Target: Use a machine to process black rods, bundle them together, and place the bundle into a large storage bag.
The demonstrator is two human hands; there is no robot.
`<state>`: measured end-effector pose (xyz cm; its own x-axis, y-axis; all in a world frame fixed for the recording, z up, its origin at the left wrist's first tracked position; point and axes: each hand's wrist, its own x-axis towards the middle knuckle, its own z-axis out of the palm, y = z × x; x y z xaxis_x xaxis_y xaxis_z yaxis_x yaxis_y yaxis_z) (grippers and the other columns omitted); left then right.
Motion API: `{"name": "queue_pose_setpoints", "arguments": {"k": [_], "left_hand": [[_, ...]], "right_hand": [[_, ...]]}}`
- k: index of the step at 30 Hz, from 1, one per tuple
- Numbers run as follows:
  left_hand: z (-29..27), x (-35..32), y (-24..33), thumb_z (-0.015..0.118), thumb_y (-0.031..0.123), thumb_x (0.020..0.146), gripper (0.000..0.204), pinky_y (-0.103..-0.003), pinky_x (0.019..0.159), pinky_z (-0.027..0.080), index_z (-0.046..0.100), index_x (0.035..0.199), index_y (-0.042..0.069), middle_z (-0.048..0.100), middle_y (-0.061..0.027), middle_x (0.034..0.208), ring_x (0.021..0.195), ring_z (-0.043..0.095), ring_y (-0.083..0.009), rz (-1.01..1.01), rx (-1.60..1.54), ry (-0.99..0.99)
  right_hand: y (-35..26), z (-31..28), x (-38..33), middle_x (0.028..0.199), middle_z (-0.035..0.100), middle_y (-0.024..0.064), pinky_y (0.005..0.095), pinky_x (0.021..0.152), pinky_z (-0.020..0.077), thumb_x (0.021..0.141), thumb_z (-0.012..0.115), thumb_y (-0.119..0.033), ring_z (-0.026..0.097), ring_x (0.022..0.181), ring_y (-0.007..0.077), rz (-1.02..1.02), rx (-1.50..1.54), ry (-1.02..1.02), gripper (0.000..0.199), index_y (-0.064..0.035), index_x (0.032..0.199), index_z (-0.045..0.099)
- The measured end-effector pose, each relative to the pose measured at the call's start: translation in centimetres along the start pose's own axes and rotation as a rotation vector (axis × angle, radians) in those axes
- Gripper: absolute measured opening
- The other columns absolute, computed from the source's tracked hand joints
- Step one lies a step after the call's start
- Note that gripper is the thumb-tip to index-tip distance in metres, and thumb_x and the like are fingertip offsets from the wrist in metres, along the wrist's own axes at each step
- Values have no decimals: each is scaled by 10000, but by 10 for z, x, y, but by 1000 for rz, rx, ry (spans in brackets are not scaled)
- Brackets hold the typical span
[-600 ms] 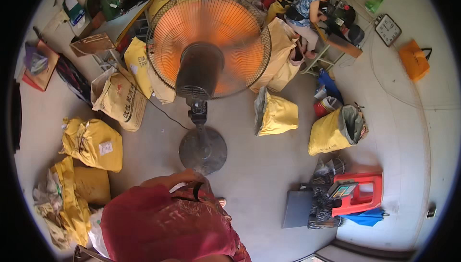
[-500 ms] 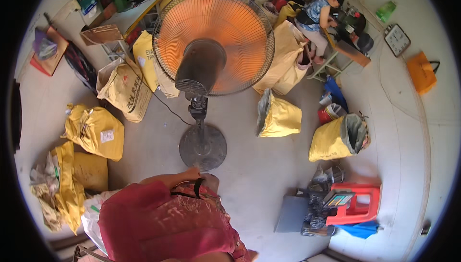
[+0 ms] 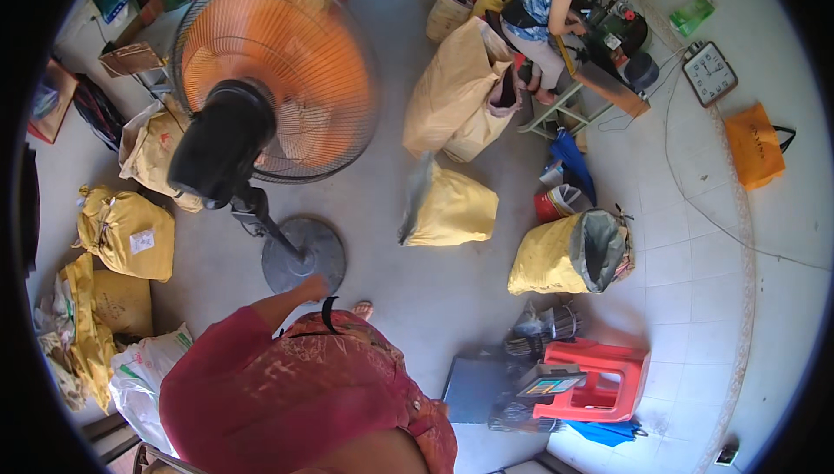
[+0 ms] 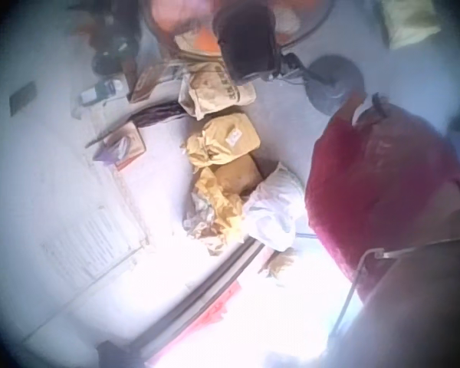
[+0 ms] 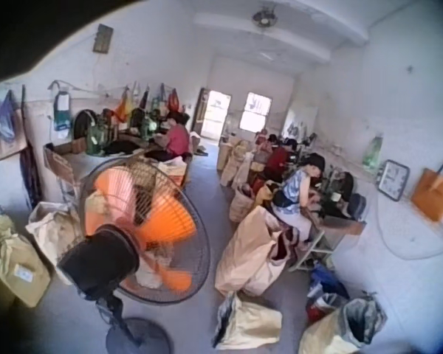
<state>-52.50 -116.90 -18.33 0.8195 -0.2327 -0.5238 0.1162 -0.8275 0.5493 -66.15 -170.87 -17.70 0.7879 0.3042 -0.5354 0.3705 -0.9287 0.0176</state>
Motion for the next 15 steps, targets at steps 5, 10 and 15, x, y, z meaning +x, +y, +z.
{"name": "queue_pose_setpoints", "arguments": {"k": [5, 10, 15], "left_hand": [[-71, 81, 102, 503, 143, 634, 212, -451, 660, 471, 591, 701, -38, 579, -246, 736, 710, 576, -392, -63, -171, 153], [-110, 154, 170, 509, 151, 649, 214, -455, 683, 464, 601, 771, 1, 588, -223, 805, 789, 577, -368, -123, -109, 187], [-124, 213, 223, 515, 137, 660, 197, -424, 674, 472, 601, 790, 16, 598, -184, 834, 796, 583, -351, -162, 2, 139]], "right_hand": [[18, 20, -8, 611, 583, 120, 398, 500, 463, 681, 540, -148, 596, 595, 230, 29, 27, -63, 134, -35, 660, 611], [68, -7, 17, 613, 585, 116, 393, 500, 464, 681, 542, -152, 594, 589, 230, 11, 20, -86, 136, -38, 663, 613], [146, -55, 112, 614, 587, 113, 389, 499, 464, 682, 543, -157, 592, 584, 230, -122, -32, -56, 138, -40, 666, 614]]}}
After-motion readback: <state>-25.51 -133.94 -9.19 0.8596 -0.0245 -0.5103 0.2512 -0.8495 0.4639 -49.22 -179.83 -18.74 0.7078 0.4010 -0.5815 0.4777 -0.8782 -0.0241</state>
